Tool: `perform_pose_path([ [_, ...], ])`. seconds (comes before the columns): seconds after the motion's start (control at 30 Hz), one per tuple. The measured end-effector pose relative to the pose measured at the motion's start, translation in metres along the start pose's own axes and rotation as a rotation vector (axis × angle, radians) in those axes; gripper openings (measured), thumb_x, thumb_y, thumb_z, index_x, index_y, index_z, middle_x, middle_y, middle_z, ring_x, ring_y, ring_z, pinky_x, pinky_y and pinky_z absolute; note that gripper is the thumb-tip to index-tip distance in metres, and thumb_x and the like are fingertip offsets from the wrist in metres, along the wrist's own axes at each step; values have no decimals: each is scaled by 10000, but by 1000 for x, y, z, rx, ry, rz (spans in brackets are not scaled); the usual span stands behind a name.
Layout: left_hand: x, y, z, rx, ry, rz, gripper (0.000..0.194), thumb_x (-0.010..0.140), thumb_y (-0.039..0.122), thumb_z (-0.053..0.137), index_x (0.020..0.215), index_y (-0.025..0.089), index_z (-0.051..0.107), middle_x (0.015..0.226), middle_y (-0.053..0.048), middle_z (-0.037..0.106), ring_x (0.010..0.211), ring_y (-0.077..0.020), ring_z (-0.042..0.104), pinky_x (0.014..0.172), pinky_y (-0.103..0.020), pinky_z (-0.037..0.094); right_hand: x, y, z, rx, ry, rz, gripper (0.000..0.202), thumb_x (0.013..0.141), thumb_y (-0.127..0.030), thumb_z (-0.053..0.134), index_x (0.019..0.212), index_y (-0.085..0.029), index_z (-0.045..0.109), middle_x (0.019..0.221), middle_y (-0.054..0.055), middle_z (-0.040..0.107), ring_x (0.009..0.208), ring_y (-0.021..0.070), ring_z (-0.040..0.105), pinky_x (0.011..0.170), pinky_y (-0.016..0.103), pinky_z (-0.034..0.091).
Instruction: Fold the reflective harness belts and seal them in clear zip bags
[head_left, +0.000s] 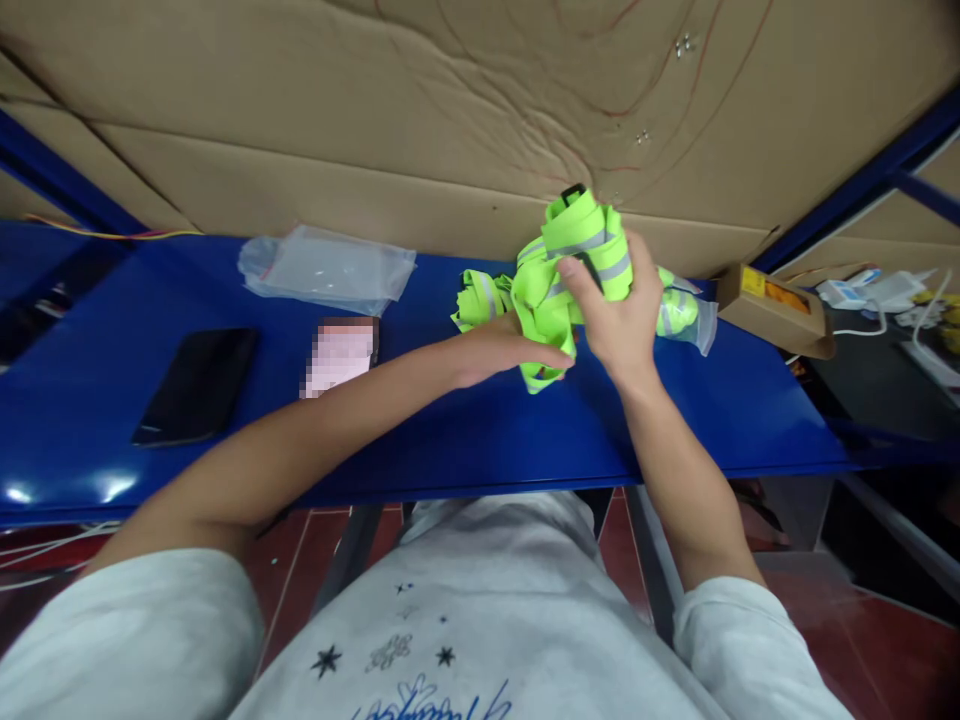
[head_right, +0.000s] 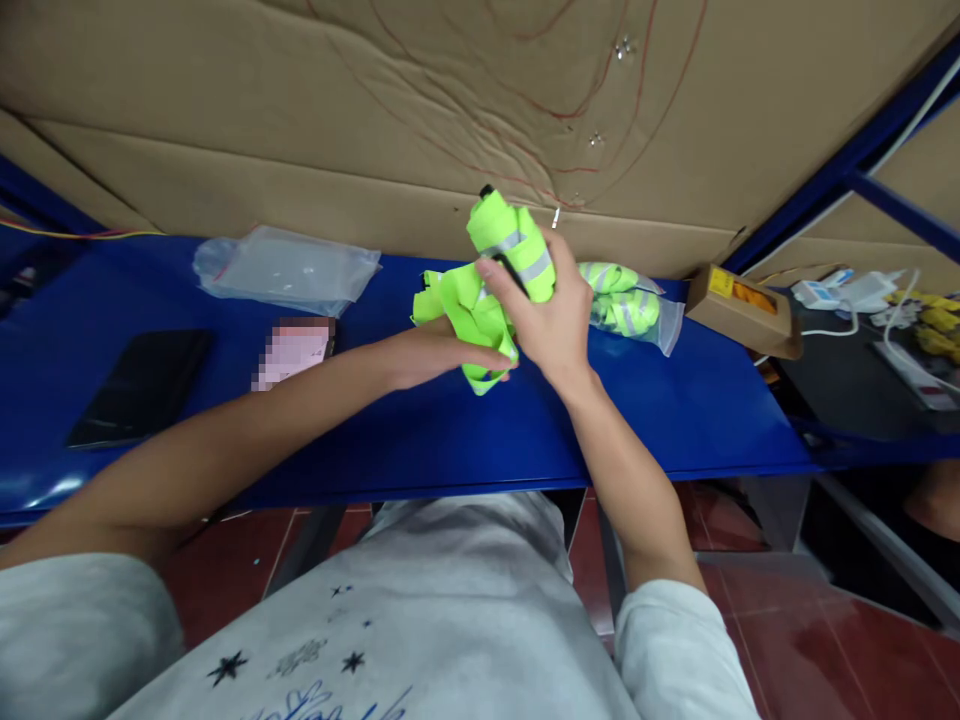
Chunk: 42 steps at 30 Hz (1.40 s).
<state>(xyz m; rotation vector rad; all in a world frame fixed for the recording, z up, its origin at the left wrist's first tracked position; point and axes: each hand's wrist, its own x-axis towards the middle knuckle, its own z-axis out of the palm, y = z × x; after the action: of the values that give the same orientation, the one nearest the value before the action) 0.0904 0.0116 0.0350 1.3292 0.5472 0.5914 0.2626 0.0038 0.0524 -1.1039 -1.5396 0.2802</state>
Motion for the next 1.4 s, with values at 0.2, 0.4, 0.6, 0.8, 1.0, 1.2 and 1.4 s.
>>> perform_pose_path([
  [0.2,-8,34,-42,352,-370,-71,362,869,466,812,965,129,725,862,-89,728,701,-162,678,608,-243,541,9,-8,-13,417,-234,311,640,846,-771,687,1219,-251,706,1166,59,777,1208,299,722,982,467,633],
  [0.4,-8,15,-47,555,-342,-129,367,693,371,910,970,192,750,752,7,733,740,-172,696,692,-236,550,-7,-20,-3,502,-644,502,644,833,-819,666,1083,-234,768,1026,58,791,1140,298,732,989,459,627],
  [0.6,-8,13,-44,489,-292,-91,333,705,349,898,950,179,750,840,-35,772,702,-165,682,674,-262,575,-11,-9,13,74,-181,75,561,881,-790,641,1083,-268,680,1092,48,712,1019,224,697,964,411,599],
  [0.8,-11,28,-38,387,-332,-99,298,806,418,861,894,158,745,812,-65,739,654,-168,678,599,-255,569,-7,-9,2,39,-263,-100,596,1041,-728,372,1151,-276,745,1216,49,746,1226,268,679,1102,461,533],
  [1.0,-14,33,-39,488,-265,-17,247,857,395,819,827,173,715,727,-39,678,620,-148,632,545,-228,502,-6,-12,3,-12,-473,-58,795,828,-712,745,1442,-233,587,1438,79,664,1315,334,629,1144,517,509],
  [1.2,-12,42,-35,471,-232,21,365,890,511,781,806,158,746,729,-59,721,622,-149,676,590,-244,523,-5,-6,9,124,-156,94,720,839,-795,664,1332,-275,582,1355,89,693,1201,297,692,1073,465,583],
  [1.4,-13,42,-21,550,207,178,541,794,576,857,558,144,631,500,-32,607,401,-94,532,396,-210,335,-1,-1,15,203,-277,189,809,939,-902,248,1331,-289,602,1341,75,718,1389,287,613,1102,492,562],
])
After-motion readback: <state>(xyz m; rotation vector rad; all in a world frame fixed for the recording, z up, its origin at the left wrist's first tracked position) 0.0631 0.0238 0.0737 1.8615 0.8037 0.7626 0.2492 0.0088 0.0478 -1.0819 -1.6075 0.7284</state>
